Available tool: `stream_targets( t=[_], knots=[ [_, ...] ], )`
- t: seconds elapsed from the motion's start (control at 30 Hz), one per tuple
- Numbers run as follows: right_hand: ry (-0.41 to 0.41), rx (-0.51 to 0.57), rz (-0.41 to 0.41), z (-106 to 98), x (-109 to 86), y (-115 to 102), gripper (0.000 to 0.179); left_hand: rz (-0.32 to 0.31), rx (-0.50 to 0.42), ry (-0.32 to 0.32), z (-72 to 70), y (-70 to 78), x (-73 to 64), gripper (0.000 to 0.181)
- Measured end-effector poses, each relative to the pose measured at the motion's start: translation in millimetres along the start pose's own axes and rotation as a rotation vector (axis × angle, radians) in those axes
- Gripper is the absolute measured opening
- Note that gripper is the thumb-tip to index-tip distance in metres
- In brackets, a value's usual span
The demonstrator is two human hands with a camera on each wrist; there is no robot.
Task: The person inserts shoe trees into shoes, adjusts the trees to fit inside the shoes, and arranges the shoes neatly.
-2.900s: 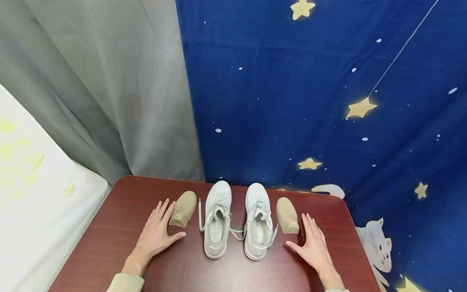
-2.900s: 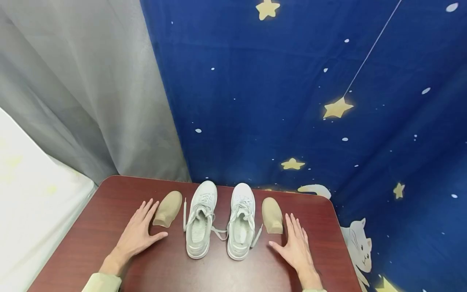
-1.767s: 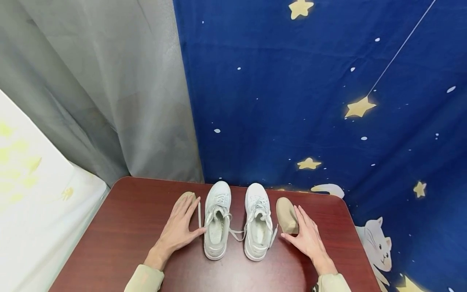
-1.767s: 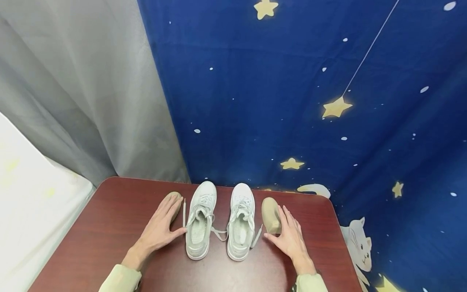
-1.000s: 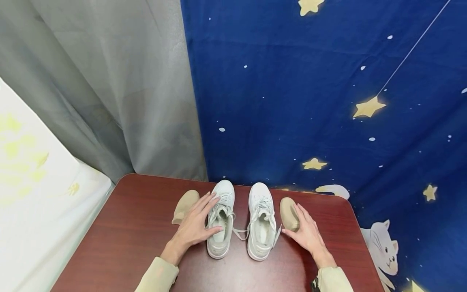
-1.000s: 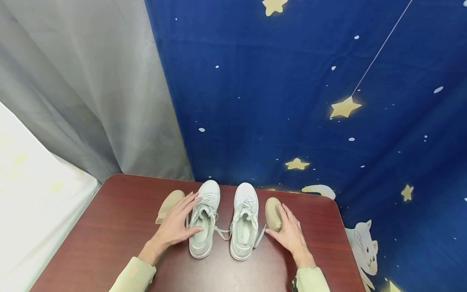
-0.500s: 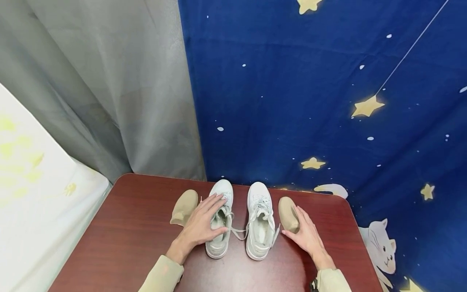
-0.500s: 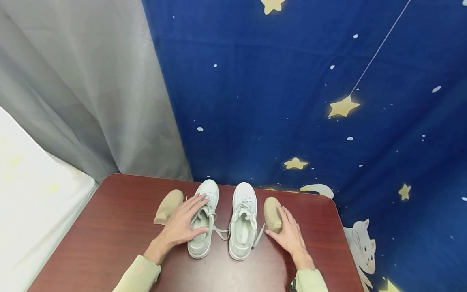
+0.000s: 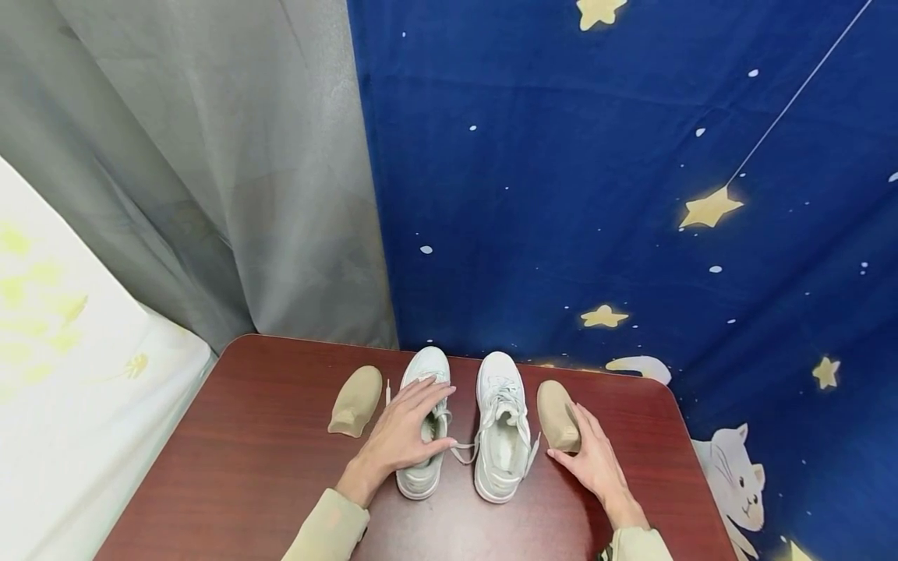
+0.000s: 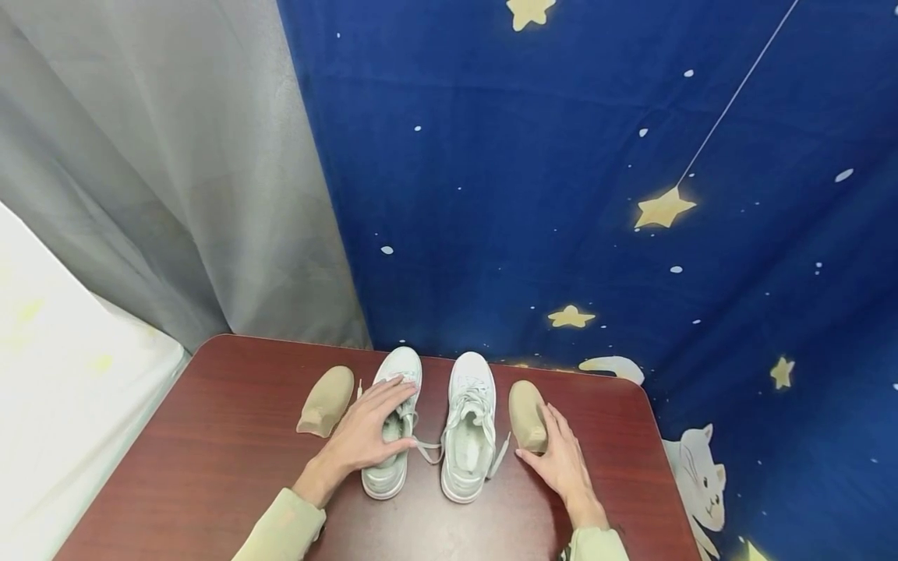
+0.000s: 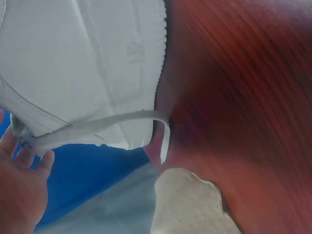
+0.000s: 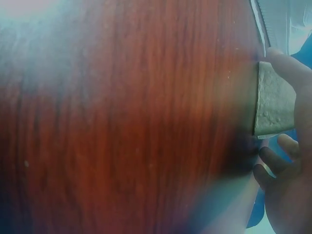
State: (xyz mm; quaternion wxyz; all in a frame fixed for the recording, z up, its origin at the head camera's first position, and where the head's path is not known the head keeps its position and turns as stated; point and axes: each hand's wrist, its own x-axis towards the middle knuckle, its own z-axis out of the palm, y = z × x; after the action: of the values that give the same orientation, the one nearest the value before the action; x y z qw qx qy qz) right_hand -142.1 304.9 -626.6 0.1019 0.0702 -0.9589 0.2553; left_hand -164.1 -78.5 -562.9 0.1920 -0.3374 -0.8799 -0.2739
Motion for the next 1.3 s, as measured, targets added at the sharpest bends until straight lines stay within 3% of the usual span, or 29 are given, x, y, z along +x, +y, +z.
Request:
stream_targets(
  t=[0.2, 0.4, 0.63, 0.8, 1.03, 1.17, 1.3],
  knots=[
    [0.007, 0.014, 0.0, -0.7, -0.8, -2.0, 0.092, 0.015, -0.001, -0.006, 4.1, 6.6, 4.0, 0.079],
    [0.041, 0.009, -0.016, -0.5, -0.3, -3.0, 0.08, 0.035, 0.056, -0.048, 7.3, 12.4, 9.0, 0.073],
    [0.065, 0.019, -0.022, 0.3, 0.9, -4.7, 0.077, 0.068, 0.101, -0.041, 7.9, 17.8, 16.0, 0.07],
    [0.063, 0.019, -0.012, 0.5, -0.6, -6.6, 0.075, 0.099, 0.072, -0.014, 9.0, 21.7, 16.5, 0.066],
    [0.082, -0.001, -0.012, 1.5, -2.9, -10.0, 0.073, 0.116, 0.04, -0.034, 8.9, 28.7, 19.8, 0.066],
    [0.097, 0.01, -0.011, 0.0, -3.8, -14.1, 0.072, 0.088, 0.002, -0.078, 6.8, 35.2, 22.2, 0.065],
    [0.105, 0.003, -0.004, -0.5, -4.2, -15.9, 0.073, 0.015, -0.037, -0.153, 7.6, 42.0, 24.4, 0.069]
  ],
)
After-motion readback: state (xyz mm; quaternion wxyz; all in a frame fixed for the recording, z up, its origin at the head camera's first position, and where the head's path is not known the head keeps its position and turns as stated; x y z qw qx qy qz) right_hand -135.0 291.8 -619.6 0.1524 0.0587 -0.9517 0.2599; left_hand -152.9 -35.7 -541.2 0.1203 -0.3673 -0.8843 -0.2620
